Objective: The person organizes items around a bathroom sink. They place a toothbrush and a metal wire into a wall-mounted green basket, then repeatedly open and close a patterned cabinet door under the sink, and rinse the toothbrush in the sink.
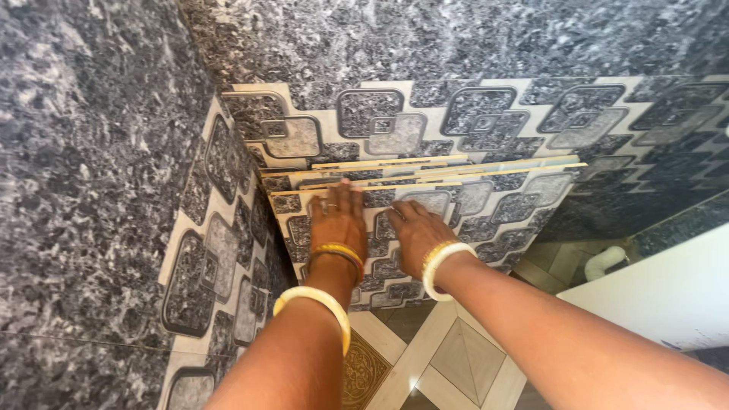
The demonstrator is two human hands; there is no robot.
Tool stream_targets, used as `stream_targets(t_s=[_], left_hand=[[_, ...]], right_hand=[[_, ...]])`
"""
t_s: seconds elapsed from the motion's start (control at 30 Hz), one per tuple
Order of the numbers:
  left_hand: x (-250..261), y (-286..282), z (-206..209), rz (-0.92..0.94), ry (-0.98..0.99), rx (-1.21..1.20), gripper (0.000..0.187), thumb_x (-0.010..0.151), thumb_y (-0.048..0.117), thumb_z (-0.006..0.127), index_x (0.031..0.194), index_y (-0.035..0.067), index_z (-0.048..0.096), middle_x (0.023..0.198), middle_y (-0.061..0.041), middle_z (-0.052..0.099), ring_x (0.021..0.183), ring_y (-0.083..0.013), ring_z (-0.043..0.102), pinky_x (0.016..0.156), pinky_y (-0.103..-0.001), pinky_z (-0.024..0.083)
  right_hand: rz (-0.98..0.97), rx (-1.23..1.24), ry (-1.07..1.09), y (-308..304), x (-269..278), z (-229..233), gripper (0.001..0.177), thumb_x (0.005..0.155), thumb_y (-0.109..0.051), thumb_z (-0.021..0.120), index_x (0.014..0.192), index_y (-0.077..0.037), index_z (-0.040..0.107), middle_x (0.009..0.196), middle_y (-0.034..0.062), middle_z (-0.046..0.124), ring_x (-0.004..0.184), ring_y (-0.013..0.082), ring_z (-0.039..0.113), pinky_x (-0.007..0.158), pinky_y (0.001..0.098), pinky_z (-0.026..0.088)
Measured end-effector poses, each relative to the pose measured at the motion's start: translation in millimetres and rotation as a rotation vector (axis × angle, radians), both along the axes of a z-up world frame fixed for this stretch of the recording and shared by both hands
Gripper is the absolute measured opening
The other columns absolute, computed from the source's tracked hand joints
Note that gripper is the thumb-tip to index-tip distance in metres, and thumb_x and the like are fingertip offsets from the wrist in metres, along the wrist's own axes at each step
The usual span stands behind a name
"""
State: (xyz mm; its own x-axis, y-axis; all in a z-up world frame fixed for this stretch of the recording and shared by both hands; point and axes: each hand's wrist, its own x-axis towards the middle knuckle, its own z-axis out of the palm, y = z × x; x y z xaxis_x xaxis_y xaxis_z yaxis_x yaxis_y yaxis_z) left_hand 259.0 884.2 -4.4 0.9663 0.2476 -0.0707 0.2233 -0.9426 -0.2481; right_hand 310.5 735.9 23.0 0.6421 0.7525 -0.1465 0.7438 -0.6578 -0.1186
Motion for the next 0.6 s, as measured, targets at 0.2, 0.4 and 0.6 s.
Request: stream_targets(t_s=[0.2, 0.4, 0.6], left_hand=[[-6.2, -82.1, 7.9, -0.049, -0.042, -0.337, 0.068, 0.098, 0.04, 0.05, 0.159, 0.019, 0.027, 0.169, -0.011, 0.017, 0.154, -0.0335, 0.019, 0.122, -0.058, 0.012], [-19.8, -153.7, 25.4, -0.052, -0.149, -0.398, 0.059, 0.099, 0.034, 0.047, 0.156, 0.022, 0.037, 0.167, -0.011, 0.023, 0.154, -0.0336, 0.02, 0.121, -0.059, 0.012], [-51.1, -226.6, 36.6, -0.043, -0.126, -0.454, 0.06, 0.098, 0.037, 0.046, 0.156, 0.025, 0.037, 0.164, -0.013, 0.026, 0.15, -0.0363, 0.024, 0.12, -0.06, 0.01]], right_hand=[[-0.076, -0.018, -0.127, -75.0, 1.4, -8.0, 0.06, 0.087, -0.02, 0.068, 0.143, -0.012, 0.048, 0.159, 0.0136, 0.035, 0.149, 0.0355, 0.029, 0.119, 0.0507, 0.028], [-0.211, 0.082, -0.074, -138.5, -15.9, -3.3, 0.059, 0.089, -0.025, 0.064, 0.145, -0.014, 0.048, 0.155, 0.0121, 0.039, 0.147, 0.0353, 0.031, 0.117, 0.0508, 0.028], [-0.171, 0.159, -0.135, -210.4, -42.4, 4.2, 0.05, 0.093, -0.025, 0.06, 0.14, -0.009, 0.053, 0.153, 0.0131, 0.045, 0.144, 0.0329, 0.038, 0.116, 0.0494, 0.033]])
